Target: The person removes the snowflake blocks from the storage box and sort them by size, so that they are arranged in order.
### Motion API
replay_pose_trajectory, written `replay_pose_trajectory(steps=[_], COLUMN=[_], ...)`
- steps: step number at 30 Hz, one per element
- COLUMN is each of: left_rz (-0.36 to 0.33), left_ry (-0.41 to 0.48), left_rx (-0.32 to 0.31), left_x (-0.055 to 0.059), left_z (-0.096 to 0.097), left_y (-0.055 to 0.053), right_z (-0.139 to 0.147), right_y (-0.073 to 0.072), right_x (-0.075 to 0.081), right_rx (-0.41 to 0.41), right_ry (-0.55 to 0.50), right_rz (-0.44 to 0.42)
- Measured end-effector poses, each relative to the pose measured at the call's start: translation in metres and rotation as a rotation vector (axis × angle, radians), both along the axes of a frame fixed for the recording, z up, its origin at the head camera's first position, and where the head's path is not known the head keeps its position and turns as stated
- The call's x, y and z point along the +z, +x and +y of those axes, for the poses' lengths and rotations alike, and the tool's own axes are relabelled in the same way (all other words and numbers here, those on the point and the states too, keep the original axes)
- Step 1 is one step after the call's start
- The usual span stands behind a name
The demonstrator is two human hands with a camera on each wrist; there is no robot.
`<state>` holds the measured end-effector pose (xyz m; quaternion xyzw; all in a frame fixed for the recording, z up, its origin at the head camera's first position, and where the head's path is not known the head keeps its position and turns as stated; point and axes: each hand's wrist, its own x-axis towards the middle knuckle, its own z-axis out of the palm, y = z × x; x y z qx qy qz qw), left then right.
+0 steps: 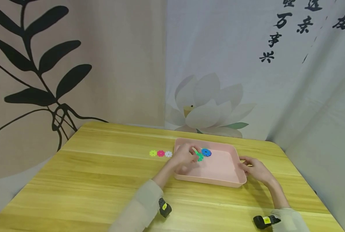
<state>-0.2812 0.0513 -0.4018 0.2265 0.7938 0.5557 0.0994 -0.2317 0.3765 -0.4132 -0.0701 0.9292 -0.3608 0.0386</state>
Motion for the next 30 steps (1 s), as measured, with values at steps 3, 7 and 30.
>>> replay_pose_trajectory(steps=[3, 7, 30], left_rz=[0.032, 0.018, -0.027], left_ry=[0.061, 0.086, 0.070], left_rx=[-0.005, 0.066, 0.286], left_x=[0.000, 0.001, 0.005], left_z=[-0.009, -0.020, -0.105], left_y=[-0.005, -0.008, -0.019], right_z=[0.000, -0.001, -0.003], right_y=[0.000, 0.000, 0.002], right_x=[0.000, 0.001, 0.001], right_rx=[0.003, 0.004, -0.014], right_ry=[-0.001, -0.001, -0.019], right_rz=[0.000, -0.003, -0.018])
